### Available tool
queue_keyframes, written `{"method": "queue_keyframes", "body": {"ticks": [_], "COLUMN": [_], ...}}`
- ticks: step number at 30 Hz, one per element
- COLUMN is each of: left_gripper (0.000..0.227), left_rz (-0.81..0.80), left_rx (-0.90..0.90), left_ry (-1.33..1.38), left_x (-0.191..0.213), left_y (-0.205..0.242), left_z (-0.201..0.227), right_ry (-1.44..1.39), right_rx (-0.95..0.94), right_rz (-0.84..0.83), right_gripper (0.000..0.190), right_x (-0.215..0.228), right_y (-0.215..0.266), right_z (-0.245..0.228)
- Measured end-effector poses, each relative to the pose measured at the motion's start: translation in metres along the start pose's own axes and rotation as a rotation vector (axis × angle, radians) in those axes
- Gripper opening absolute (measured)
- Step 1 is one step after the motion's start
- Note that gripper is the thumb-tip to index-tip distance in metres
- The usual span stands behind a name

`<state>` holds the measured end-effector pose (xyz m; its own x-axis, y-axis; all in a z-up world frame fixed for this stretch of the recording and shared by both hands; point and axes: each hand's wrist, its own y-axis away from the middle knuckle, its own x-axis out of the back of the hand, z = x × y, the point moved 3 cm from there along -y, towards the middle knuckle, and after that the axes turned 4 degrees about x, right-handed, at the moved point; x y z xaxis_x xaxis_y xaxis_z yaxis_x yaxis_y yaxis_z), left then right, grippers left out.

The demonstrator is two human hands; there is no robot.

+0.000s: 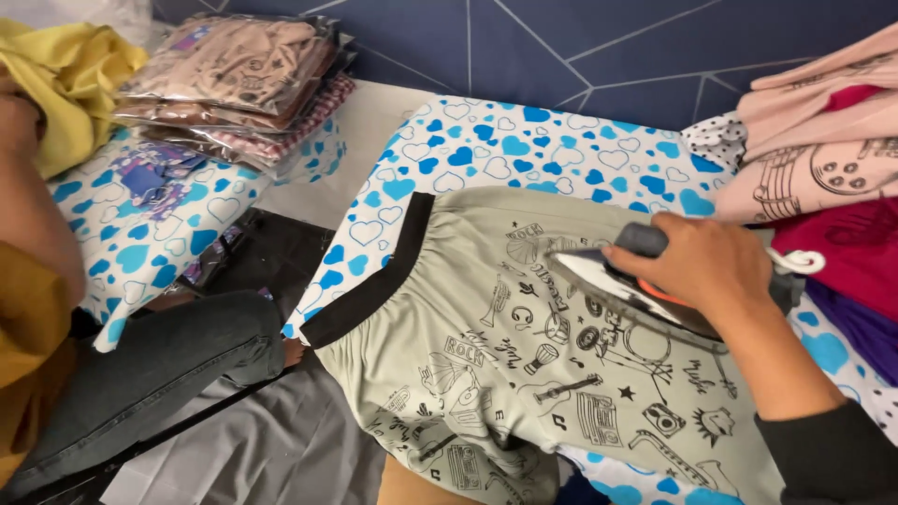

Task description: A person is using an iron to smooth out wrinkles on a light green printed shirt placed on an ironing board.

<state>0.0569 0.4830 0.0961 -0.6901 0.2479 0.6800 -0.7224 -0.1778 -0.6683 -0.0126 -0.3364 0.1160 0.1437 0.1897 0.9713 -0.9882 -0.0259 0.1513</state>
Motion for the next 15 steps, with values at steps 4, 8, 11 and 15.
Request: {"method": "queue_keyframes", "body": {"ticks": [4,8,11,15], "left_gripper": [0.023,0.043,0.033,0.023], "left_rz": [-0.028,-0.026,-0.061,-0.125], "left_rx": [0.032,0.045,-0.029,-0.117], "left_ry": [0.187,0.213,0.344,0.503], "left_x": [-0.001,0.001,0.007,-0.004], "left_y": [-0.025,0.006,0.026,0.152], "left_z": [-0.065,0.002,0.022,0.054], "right_ry": [-0.028,-0.062,-0.086,-0.180], "right_rx": [-0.030,-0.056,-0.016,0.110], "right_rz": [-0.061,-0.036,-0.031,0.238], "right_gripper": [0.079,0.074,0.073,0.077], "right_x": [0.007,0.007,-0.007,-0.024], "right_y": [0.005,-0.003,-0.008,-0.014], "right_z": [-0.002,-0.001,0.005,0.012]}}
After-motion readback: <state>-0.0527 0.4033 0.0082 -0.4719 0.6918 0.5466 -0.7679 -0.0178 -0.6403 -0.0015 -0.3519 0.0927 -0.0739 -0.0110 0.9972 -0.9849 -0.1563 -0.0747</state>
